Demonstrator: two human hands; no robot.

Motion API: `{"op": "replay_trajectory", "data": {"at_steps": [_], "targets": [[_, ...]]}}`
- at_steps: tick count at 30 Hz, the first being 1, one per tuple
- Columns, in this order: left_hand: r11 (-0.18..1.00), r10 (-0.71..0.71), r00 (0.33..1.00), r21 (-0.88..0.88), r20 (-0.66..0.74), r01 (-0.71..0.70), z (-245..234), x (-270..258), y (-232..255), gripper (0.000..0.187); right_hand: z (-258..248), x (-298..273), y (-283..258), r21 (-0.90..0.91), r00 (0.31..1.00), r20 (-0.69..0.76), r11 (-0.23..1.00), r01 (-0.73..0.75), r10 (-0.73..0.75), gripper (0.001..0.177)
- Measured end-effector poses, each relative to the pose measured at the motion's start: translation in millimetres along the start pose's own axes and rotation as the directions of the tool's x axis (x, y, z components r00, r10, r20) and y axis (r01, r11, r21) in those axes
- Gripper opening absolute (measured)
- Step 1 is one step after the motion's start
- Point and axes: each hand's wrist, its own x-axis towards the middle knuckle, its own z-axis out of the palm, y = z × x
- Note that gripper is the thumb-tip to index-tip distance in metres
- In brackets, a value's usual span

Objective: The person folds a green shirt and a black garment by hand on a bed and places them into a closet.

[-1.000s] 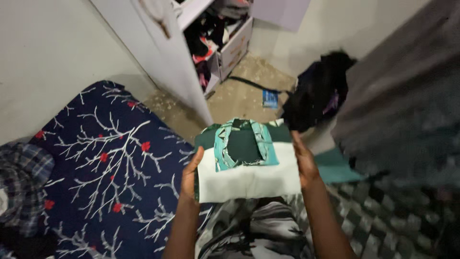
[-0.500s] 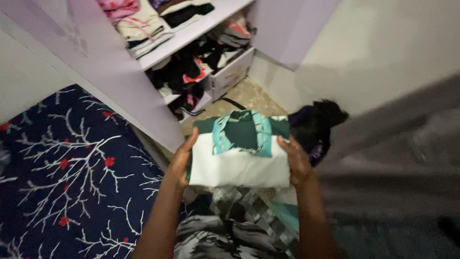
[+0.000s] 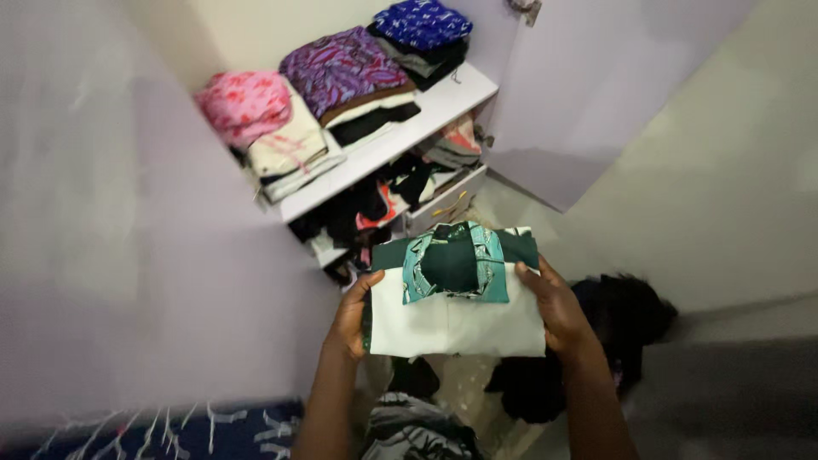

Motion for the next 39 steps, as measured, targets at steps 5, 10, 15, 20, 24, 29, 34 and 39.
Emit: {"op": "replay_trajectory", "data": {"at_steps": [5, 10, 15, 20, 24, 29, 34, 39], "targets": [[0.999, -0.020, 1.000, -0.040, 0.013, 0.020, 12.2, 73.8, 64.0, 0.044, 19.4, 97.4, -32.7, -0.072, 0.998, -0.061, 0.997, -0.032, 0.028, 0.049], [0.992, 0.096, 0.992, -0.068, -0.082, -0.102, 18.6, 108.1, 122.1, 0.041, 54.6, 180.7, -57.7, -0.279, 0.978, -0.185, 0.949, -0.148, 0.098, 0.060], [0.969, 0.222, 0.959, -0.069, -0.174, -0.237, 0.0, 106.0, 155.9, 0.045, 97.1, 257.0, -58.7, -0.436, 0.992, -0.061, 0.891, -0.126, 0.111, 0.062], [0.921, 0.287, 0.913, -0.180, -0.290, -0.347, -9.4, 102.7, 172.7, 0.051, 129.1, 328.5, -49.7, -0.486, 0.966, 0.010, 0.845, -0.222, 0.260, 0.061], [0.882, 0.331, 0.823, -0.159, -0.461, -0.444, -18.1, 121.4, 191.1, 0.050, 152.9, 391.4, -45.7, -0.596, 0.949, 0.252, 0.803, -0.004, 0.191, 0.057], [0.823, 0.415, 0.739, -0.127, -0.531, -0.553, -6.1, 161.5, 224.0, 0.050, 172.8, 483.5, -51.8, -0.588, 0.879, 0.425, 0.805, 0.087, 0.215, 0.051], [0.763, 0.538, 0.682, -0.058, -0.495, -0.644, 19.9, 223.5, 261.8, 0.046, 175.3, 550.8, -95.0, -0.586, 0.828, 0.512, 0.798, 0.142, 0.228, 0.051], [0.811, 0.537, 0.645, 0.125, -0.543, -0.571, 19.8, 291.9, 320.5, 0.047, 173.2, 628.7, -116.0, -0.578, 0.871, 0.433, 0.813, 0.070, 0.232, 0.052]]}}
